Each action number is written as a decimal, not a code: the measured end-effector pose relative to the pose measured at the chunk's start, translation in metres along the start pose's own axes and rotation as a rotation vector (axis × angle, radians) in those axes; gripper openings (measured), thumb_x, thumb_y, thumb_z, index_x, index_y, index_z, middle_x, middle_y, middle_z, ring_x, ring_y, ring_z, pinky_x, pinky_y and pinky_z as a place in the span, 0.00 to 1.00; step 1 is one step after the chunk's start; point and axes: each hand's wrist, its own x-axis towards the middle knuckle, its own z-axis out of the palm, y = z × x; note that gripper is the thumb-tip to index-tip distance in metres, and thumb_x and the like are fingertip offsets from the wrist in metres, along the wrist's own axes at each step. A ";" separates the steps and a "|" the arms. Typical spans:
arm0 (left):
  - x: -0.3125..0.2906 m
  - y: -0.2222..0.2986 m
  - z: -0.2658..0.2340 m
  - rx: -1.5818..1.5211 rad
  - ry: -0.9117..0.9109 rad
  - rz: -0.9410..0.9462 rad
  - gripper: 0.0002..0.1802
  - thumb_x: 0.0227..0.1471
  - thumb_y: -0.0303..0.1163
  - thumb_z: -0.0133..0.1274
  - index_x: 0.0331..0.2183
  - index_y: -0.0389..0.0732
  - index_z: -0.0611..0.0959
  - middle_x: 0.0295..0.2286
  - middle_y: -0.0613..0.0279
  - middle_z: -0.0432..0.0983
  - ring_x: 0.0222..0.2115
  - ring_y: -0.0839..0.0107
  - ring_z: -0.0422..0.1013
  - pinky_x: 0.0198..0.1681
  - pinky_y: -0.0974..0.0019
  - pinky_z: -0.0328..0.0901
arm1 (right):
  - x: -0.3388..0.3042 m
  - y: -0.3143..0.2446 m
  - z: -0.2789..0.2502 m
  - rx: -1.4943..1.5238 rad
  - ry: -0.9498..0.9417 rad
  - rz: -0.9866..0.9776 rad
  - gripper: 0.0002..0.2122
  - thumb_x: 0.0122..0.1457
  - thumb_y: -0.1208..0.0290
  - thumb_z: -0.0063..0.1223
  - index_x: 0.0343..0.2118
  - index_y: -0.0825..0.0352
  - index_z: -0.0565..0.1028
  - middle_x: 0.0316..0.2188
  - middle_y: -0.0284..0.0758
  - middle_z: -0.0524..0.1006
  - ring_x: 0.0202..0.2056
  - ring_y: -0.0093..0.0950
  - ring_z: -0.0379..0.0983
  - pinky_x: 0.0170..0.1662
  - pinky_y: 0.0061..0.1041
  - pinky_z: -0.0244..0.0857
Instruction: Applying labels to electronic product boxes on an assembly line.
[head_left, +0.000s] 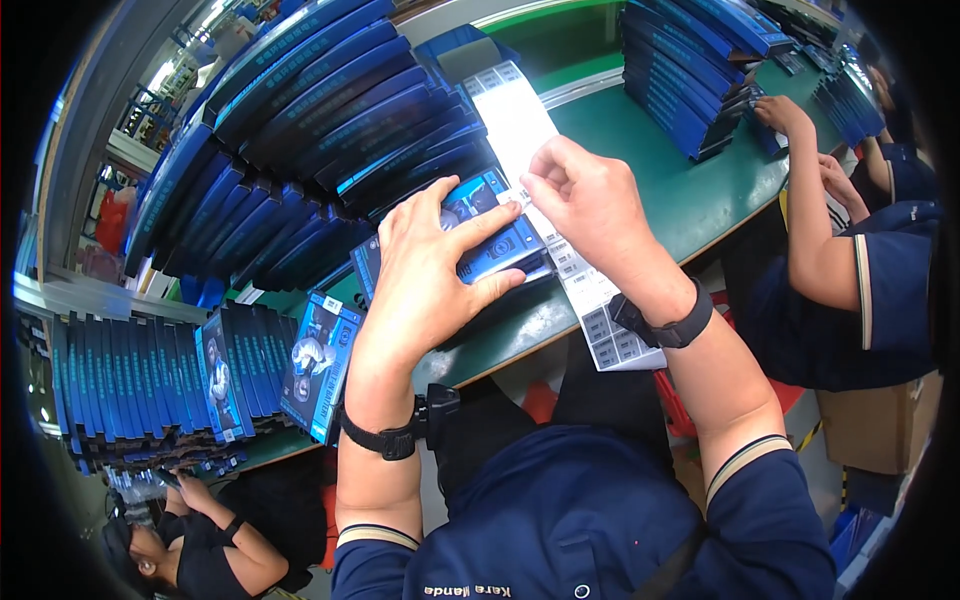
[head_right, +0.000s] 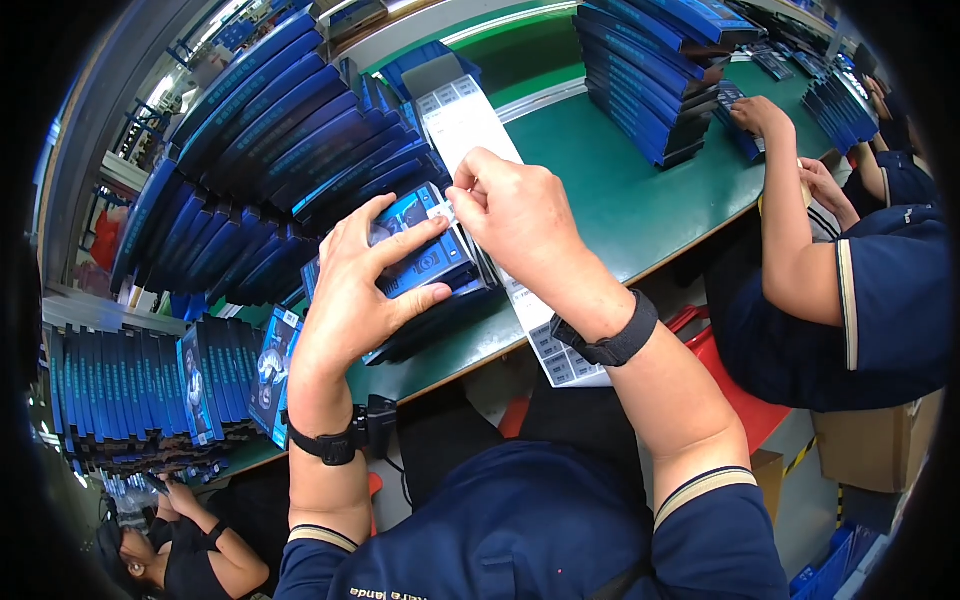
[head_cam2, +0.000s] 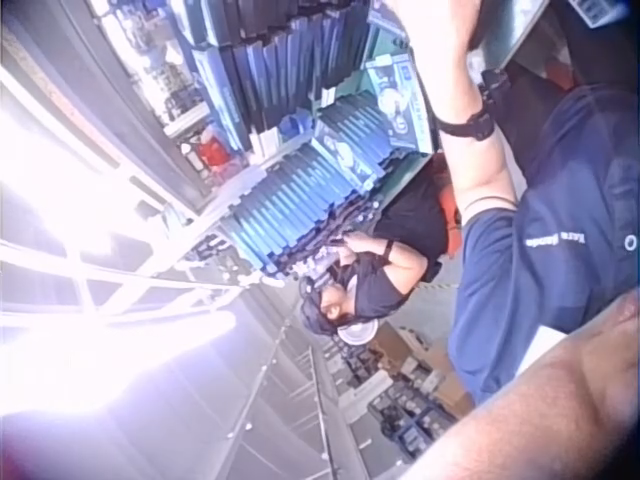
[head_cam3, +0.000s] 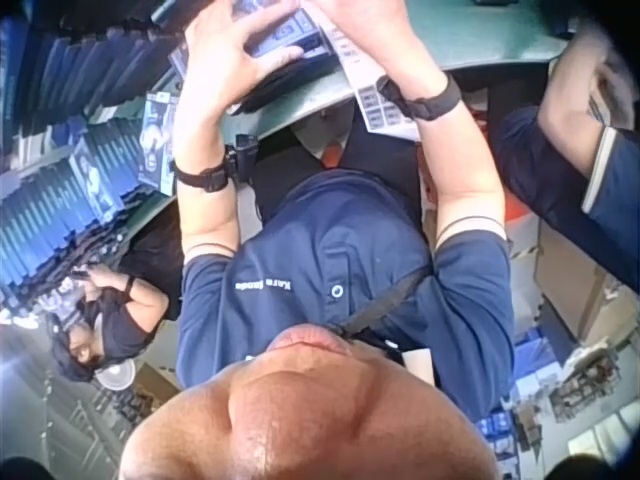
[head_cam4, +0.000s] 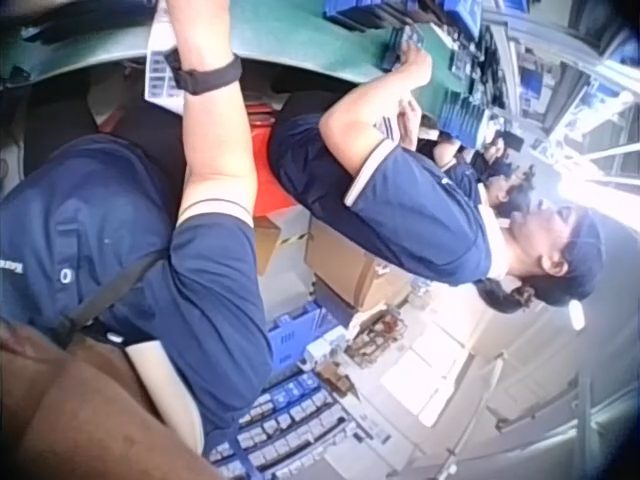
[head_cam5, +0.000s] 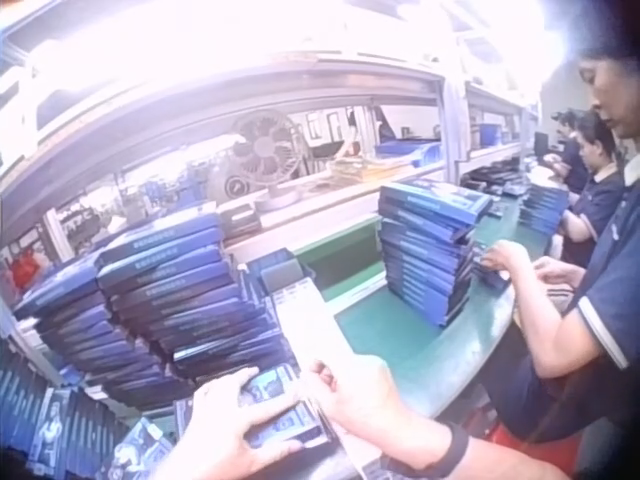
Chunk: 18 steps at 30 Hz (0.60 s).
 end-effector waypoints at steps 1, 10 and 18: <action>-0.003 0.002 0.001 0.013 0.060 0.008 0.35 0.34 0.43 0.72 0.50 0.61 0.83 0.57 0.46 0.64 0.58 0.48 0.60 0.62 0.47 0.51 | 0.000 -0.001 -0.005 -0.005 -0.049 0.086 0.08 0.56 0.70 0.62 0.31 0.67 0.74 0.20 0.40 0.77 0.23 0.34 0.77 0.27 0.30 0.69; -0.030 0.037 -0.008 0.023 0.246 0.059 0.35 0.29 0.39 0.73 0.46 0.56 0.86 0.58 0.46 0.63 0.57 0.48 0.60 0.60 0.49 0.52 | -0.021 -0.024 -0.009 0.738 -0.059 0.314 0.18 0.64 0.70 0.54 0.55 0.66 0.67 0.20 0.26 0.71 0.24 0.12 0.66 0.31 0.14 0.62; -0.051 0.048 -0.002 -0.265 0.471 0.218 0.55 0.23 0.31 0.76 0.58 0.55 0.70 0.59 0.37 0.51 0.59 0.41 0.56 0.57 0.46 0.60 | -0.049 -0.070 -0.005 1.603 -0.370 0.543 0.27 0.69 0.58 0.41 0.67 0.58 0.52 0.59 0.37 0.63 0.57 0.27 0.65 0.60 0.30 0.63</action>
